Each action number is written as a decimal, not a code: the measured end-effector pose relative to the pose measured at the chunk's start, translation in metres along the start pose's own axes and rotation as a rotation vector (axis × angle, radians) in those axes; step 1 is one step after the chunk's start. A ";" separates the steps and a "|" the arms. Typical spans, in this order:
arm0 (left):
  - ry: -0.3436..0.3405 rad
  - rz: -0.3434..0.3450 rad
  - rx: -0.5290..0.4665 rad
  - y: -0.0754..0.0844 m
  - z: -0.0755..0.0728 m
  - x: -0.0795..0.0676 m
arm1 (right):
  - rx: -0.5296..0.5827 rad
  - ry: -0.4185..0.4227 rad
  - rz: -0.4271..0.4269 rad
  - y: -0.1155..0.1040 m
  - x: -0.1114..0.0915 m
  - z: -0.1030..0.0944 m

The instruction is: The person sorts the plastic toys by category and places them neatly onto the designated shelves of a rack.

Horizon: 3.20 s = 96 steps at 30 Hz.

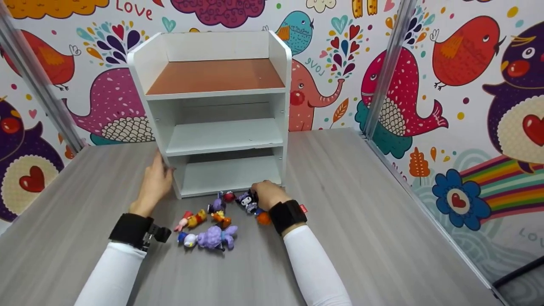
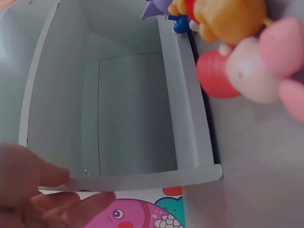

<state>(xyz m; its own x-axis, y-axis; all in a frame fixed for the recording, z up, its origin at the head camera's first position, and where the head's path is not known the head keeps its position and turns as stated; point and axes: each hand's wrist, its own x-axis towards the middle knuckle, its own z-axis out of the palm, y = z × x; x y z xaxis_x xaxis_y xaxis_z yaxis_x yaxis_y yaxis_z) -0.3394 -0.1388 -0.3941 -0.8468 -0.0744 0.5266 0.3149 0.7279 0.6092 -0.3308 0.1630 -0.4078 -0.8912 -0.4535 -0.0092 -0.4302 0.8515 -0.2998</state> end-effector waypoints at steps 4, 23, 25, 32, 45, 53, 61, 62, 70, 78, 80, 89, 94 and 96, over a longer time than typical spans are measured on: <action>-0.028 -0.038 0.011 -0.001 0.001 0.002 | 0.009 0.002 0.017 -0.001 0.000 0.002; -0.053 -0.075 -0.017 -0.003 0.006 0.006 | 0.059 0.089 0.058 0.005 0.003 0.001; -0.047 -0.063 -0.015 -0.003 0.006 0.006 | 0.055 0.080 0.034 0.007 0.003 0.002; -0.034 -0.035 -0.005 -0.005 0.007 0.004 | 0.020 0.055 -0.066 0.010 0.001 0.001; -0.052 -0.057 -0.022 -0.007 0.008 0.005 | 0.608 0.194 -0.070 0.005 -0.017 -0.048; -0.057 -0.071 -0.013 -0.007 0.006 0.004 | 0.620 0.373 -0.110 -0.014 -0.031 -0.078; -0.042 -0.056 0.001 -0.005 0.007 0.004 | 0.720 0.566 -0.061 -0.026 -0.021 -0.151; -0.041 -0.055 0.001 -0.005 0.008 0.004 | 0.709 0.595 -0.057 -0.028 -0.019 -0.160; -0.029 -0.049 0.005 -0.006 0.010 0.004 | 0.514 0.724 0.000 -0.040 -0.006 -0.227; -0.040 -0.057 0.003 -0.006 0.008 0.005 | 0.284 0.722 0.096 -0.042 0.009 -0.252; -0.049 -0.059 0.000 -0.006 0.008 0.005 | 0.270 0.707 0.109 -0.043 0.012 -0.253; -0.030 -0.029 0.014 -0.006 0.009 0.003 | 0.207 0.660 0.133 -0.047 0.020 -0.254; -0.032 -0.038 0.009 -0.006 0.009 0.001 | 0.189 0.645 0.143 -0.050 0.024 -0.250; -0.027 -0.037 0.006 -0.006 0.010 0.001 | 0.180 0.640 0.144 -0.050 0.025 -0.249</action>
<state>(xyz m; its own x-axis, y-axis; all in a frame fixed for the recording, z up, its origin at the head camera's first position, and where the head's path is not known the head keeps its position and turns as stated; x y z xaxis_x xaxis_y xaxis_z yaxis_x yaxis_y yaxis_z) -0.3461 -0.1369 -0.4033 -0.8689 -0.0829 0.4881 0.2808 0.7293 0.6239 -0.3670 0.1747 -0.1553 -0.8711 -0.0460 0.4889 -0.3192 0.8097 -0.4925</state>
